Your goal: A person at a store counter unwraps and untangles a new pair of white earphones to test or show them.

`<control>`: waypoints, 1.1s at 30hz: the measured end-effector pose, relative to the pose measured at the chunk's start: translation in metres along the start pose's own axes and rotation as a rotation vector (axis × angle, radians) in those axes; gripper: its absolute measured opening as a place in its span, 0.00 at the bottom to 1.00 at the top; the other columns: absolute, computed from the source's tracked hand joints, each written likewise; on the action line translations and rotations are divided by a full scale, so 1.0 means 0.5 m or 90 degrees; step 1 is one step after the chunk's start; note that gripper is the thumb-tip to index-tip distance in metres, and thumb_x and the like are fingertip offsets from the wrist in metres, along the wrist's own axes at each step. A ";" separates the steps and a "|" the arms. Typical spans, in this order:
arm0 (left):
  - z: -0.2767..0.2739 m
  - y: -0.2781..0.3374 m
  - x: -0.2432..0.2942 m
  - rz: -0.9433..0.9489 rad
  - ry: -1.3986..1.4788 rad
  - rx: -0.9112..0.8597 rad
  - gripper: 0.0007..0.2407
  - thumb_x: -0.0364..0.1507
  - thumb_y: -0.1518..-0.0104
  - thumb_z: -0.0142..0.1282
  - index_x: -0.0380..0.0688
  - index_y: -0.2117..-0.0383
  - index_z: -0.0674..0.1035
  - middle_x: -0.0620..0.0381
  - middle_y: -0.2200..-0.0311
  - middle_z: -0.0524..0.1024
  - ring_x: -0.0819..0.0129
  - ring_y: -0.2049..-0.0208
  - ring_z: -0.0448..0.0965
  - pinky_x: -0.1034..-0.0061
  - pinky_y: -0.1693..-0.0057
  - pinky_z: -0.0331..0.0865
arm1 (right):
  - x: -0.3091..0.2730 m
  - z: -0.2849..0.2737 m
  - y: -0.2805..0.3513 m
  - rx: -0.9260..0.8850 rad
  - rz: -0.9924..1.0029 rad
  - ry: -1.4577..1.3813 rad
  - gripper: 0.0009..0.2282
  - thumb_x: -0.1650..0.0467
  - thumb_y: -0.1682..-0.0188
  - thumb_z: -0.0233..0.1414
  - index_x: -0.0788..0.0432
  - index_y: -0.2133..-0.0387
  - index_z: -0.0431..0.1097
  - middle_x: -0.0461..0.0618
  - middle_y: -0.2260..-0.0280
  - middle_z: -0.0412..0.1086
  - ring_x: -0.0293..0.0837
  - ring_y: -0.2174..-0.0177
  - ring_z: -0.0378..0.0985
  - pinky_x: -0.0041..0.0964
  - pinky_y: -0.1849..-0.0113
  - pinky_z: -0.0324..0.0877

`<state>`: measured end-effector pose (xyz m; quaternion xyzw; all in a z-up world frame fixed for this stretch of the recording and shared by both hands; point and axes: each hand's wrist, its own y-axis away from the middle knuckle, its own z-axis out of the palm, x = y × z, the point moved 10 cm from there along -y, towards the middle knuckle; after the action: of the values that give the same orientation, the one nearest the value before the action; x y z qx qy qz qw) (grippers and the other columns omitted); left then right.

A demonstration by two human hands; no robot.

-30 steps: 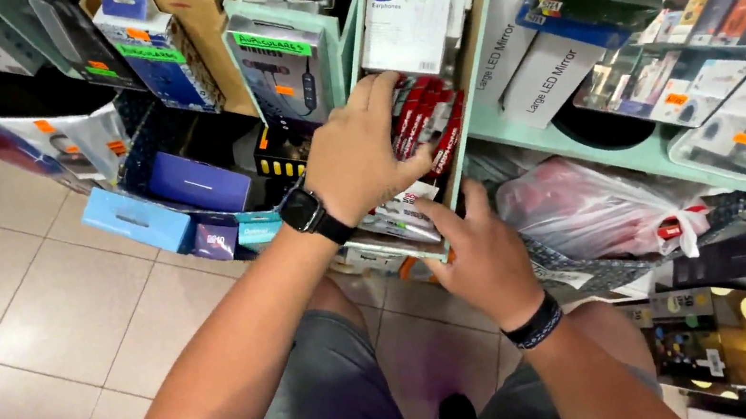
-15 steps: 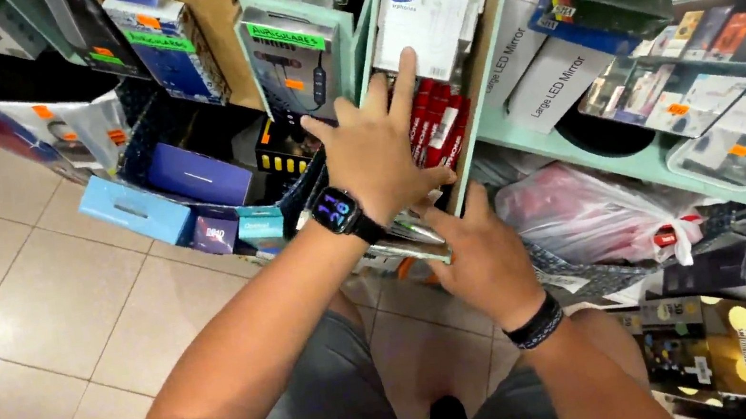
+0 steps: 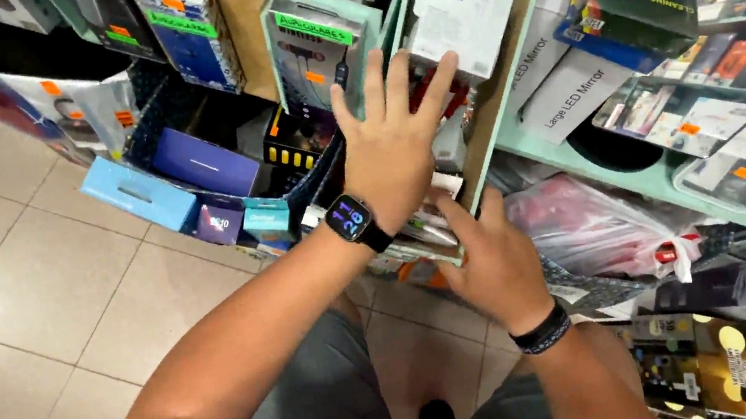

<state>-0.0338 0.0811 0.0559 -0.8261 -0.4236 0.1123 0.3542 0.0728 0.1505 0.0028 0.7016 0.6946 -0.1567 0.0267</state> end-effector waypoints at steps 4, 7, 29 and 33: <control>-0.001 -0.010 -0.007 0.014 0.005 0.016 0.33 0.26 0.52 0.71 0.56 0.36 0.69 0.40 0.41 0.63 0.42 0.36 0.59 0.38 0.40 0.53 | 0.005 0.001 -0.006 -0.010 0.011 -0.027 0.33 0.68 0.64 0.66 0.50 0.41 0.67 0.62 0.54 0.61 0.73 0.68 0.79 0.60 0.68 0.77; 0.005 -0.011 -0.010 -0.005 -0.021 -0.032 0.36 0.33 0.61 0.74 0.51 0.39 0.71 0.41 0.42 0.62 0.45 0.39 0.59 0.45 0.42 0.53 | 0.003 -0.001 -0.006 -0.012 0.007 -0.026 0.32 0.67 0.62 0.65 0.49 0.40 0.65 0.61 0.54 0.61 0.71 0.68 0.79 0.59 0.67 0.78; 0.038 0.001 0.077 0.325 0.044 -0.180 0.07 0.29 0.53 0.64 0.58 0.87 0.83 0.60 0.29 0.58 0.50 0.28 0.46 0.32 0.30 0.43 | 0.022 0.036 -0.002 0.002 -0.029 0.066 0.37 0.67 0.73 0.72 0.45 0.45 0.64 0.69 0.49 0.58 0.60 0.78 0.77 0.44 0.81 0.73; 0.031 -0.002 0.075 0.333 0.093 -0.178 0.08 0.27 0.51 0.61 0.55 0.88 0.83 0.61 0.31 0.60 0.51 0.28 0.47 0.32 0.30 0.43 | 0.027 0.040 0.001 0.004 -0.030 0.069 0.38 0.67 0.73 0.72 0.44 0.44 0.63 0.69 0.48 0.58 0.60 0.77 0.77 0.46 0.79 0.75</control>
<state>-0.0188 0.1182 0.0495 -0.9538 -0.1816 0.0805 0.2254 0.0692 0.1585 -0.0199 0.6927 0.7108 -0.1209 -0.0169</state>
